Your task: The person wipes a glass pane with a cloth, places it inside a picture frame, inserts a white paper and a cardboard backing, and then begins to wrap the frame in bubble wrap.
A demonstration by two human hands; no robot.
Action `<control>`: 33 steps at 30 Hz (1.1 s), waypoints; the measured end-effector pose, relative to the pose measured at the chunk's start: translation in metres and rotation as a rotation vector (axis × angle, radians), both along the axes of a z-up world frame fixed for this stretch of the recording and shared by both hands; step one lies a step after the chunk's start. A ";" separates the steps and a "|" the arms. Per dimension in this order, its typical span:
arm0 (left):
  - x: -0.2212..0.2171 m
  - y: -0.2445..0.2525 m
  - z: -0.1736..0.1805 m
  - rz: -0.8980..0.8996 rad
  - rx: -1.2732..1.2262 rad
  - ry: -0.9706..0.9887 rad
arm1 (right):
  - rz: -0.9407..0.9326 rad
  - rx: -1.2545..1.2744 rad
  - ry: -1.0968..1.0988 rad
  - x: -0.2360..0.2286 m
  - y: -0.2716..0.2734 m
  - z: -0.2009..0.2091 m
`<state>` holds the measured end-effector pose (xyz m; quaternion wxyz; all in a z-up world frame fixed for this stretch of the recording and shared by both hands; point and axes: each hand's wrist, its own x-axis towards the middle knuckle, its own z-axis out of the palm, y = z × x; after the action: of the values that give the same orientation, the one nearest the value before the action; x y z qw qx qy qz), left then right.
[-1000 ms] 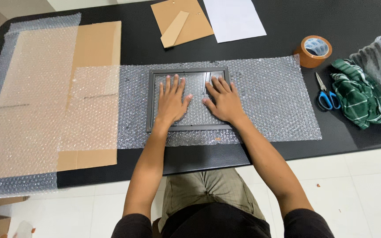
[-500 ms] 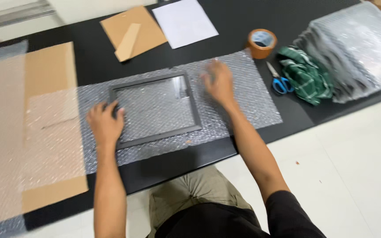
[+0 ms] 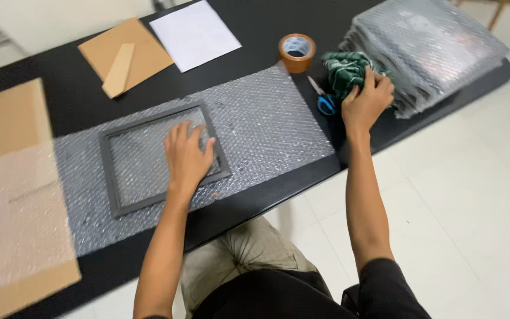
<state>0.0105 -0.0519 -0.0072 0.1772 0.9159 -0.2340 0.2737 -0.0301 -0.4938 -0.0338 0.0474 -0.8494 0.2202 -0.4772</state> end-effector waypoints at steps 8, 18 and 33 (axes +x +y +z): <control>-0.025 0.163 -0.026 0.476 0.029 0.158 | 0.892 0.015 0.184 0.046 0.247 0.011; -0.054 0.228 -0.069 0.352 -0.036 0.100 | 1.285 -0.274 0.611 0.119 0.428 -0.020; -0.059 0.218 -0.047 0.456 0.057 0.086 | 1.132 -0.484 0.457 0.144 0.463 0.017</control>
<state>-0.0480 0.1663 -0.0540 0.0946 0.9605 -0.0208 0.2609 0.1136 -0.0305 -0.0172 0.0507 -0.9008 -0.3699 -0.2219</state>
